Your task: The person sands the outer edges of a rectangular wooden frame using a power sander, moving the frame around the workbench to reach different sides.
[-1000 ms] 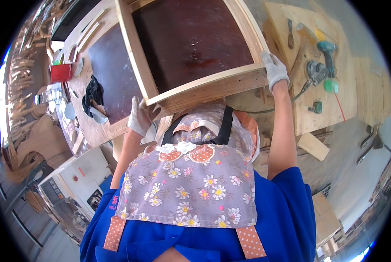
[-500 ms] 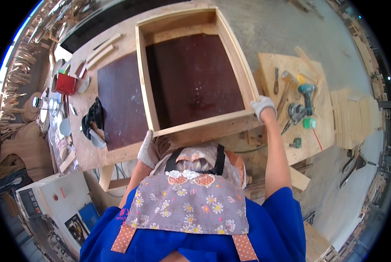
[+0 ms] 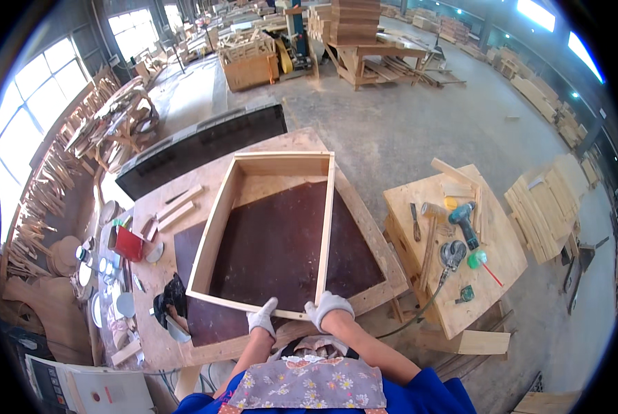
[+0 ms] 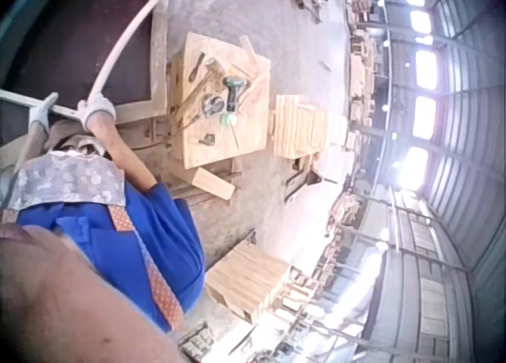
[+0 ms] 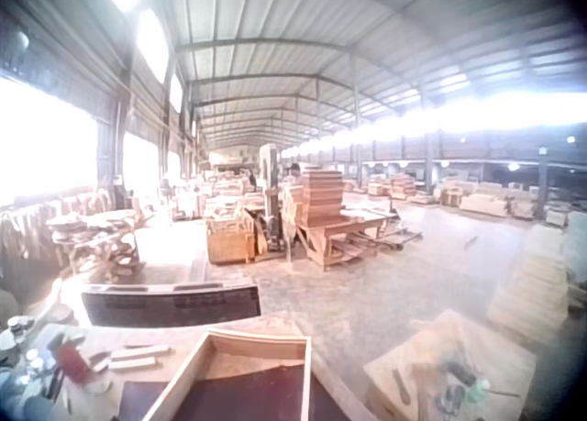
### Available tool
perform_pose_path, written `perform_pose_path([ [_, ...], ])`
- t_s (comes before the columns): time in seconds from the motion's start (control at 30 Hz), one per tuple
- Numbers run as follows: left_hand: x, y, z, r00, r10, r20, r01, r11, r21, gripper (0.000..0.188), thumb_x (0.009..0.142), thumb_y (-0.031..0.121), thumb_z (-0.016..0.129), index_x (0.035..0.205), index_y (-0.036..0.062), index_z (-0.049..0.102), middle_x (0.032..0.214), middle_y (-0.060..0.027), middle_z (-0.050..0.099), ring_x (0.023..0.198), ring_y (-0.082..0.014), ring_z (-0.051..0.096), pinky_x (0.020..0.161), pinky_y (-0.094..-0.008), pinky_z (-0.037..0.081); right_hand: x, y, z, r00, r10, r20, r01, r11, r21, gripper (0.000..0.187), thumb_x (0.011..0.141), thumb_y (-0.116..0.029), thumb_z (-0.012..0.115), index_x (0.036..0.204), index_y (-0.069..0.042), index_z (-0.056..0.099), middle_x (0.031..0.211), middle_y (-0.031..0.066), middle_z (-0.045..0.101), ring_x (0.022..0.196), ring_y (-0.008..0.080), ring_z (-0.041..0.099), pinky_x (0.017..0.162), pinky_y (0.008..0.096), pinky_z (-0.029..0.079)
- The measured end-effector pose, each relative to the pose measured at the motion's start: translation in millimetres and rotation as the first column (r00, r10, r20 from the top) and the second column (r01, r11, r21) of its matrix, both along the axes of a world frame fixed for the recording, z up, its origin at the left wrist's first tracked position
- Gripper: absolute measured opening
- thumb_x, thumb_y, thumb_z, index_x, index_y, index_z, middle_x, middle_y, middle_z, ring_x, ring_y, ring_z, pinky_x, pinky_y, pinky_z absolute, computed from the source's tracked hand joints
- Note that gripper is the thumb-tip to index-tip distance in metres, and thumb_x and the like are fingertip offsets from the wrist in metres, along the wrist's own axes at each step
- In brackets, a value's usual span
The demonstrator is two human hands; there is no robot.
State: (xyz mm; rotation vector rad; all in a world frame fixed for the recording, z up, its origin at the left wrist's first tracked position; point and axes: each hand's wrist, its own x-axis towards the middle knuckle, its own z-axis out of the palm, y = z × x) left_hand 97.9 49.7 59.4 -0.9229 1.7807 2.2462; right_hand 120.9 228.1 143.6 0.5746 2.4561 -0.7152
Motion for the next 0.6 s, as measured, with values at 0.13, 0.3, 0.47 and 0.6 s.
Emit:
perform_pose_path([
  [0.13,-15,-52,-39,0.998,0.007,0.067,0.001,0.993,-0.121,0.058,0.06,0.002,0.076,0.11,0.0003,0.048,0.096,-0.0099,0.059,0.082,-0.0221,0.058,0.075,-0.0324,0.049,4,6,-2,0.995,0.083,-0.05,-0.092,0.968,-0.232,0.072,0.082,-0.063,0.05,0.115,0.001,0.058,0.116,0.026,0.057,0.114,0.0368,0.053,0.096,0.0401,0.041],
  [0.3,-25,-129,47,0.99,-0.124,0.072,0.132,0.985,-0.114,0.035,0.062,0.0,0.071,0.094,-0.0007,0.057,0.083,-0.0102,0.061,0.071,-0.0238,0.061,0.068,-0.0348,0.053,2,61,-47,0.874,-0.331,-0.354,0.171,0.894,-0.414,0.077,0.085,-0.058,0.052,0.136,-0.003,0.038,0.135,0.0224,0.044,0.127,0.0334,0.041,0.105,0.0363,0.033],
  [0.47,-30,-204,86,0.917,-0.352,0.187,0.386,0.9,-0.202,0.023,0.064,-0.001,0.064,0.087,-0.0015,0.062,0.079,-0.0127,0.063,0.066,-0.0261,0.064,0.062,-0.0388,0.055,0,155,-97,0.566,-0.736,-0.371,0.289,0.599,-0.747,0.062,0.091,-0.039,0.054,0.134,0.002,0.038,0.131,0.016,0.048,0.12,0.024,0.046,0.103,0.034,0.034],
  [0.6,-41,-216,94,0.838,-0.5,0.219,0.543,0.801,-0.25,0.033,0.063,-0.002,0.067,0.096,-0.0007,0.062,0.081,-0.0088,0.064,0.066,-0.0212,0.063,0.06,-0.0336,0.053,22,187,-104,0.504,-0.86,-0.074,0.109,0.149,-0.983,0.05,0.093,-0.035,0.051,0.129,0.0,0.046,0.125,0.0105,0.053,0.115,0.0226,0.049,0.101,0.033,0.035],
])
